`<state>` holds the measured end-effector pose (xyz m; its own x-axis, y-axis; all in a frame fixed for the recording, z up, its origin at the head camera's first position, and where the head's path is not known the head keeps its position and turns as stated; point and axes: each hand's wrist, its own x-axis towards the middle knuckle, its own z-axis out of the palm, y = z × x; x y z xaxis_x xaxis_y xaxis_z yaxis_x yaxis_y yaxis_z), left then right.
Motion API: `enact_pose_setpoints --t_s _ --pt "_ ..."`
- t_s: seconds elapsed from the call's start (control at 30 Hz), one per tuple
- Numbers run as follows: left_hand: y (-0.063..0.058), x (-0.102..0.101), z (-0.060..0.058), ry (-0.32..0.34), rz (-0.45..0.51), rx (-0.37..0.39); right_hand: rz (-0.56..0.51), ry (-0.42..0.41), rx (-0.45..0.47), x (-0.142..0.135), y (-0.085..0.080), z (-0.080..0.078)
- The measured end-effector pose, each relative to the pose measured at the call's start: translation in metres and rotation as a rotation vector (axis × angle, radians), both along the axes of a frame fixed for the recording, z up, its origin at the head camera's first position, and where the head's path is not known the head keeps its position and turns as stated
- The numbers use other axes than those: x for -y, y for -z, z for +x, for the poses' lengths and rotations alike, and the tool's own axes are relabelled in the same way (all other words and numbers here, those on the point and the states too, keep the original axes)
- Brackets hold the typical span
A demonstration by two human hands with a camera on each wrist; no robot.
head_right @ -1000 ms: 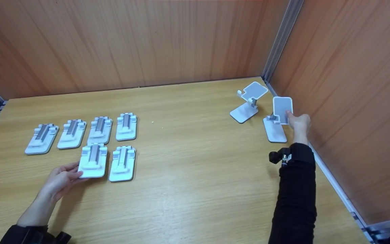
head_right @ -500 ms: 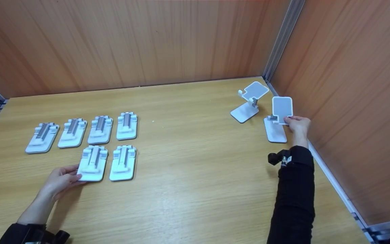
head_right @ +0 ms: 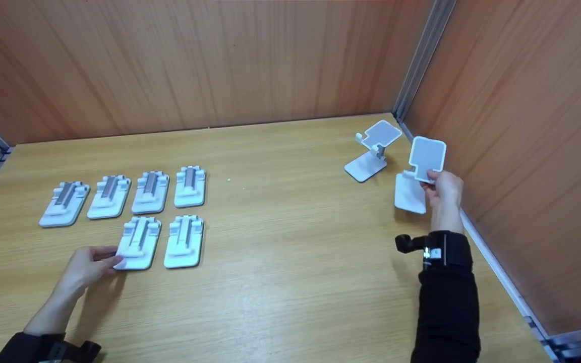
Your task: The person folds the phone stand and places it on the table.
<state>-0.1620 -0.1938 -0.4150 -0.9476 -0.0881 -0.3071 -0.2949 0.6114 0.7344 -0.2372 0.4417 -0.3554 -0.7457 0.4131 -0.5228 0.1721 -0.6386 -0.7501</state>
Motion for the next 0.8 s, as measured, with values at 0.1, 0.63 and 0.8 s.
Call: enact_pose_setpoints --t_s 0.1,0.63,0.8 --pt "-0.002 0.001 0.001 0.008 -0.004 -0.003 -0.13 -0.018 -0.157 0.018 -0.011 0.012" --pt "-0.034 -0.054 -0.011 0.047 0.26 -0.174 -0.488 -0.274 -0.661 0.151 -0.03 0.048" --pt "-0.042 -0.1 -0.02 0.11 0.477 -0.22 -0.453 -0.289 -0.593 0.192 -0.03 0.053"
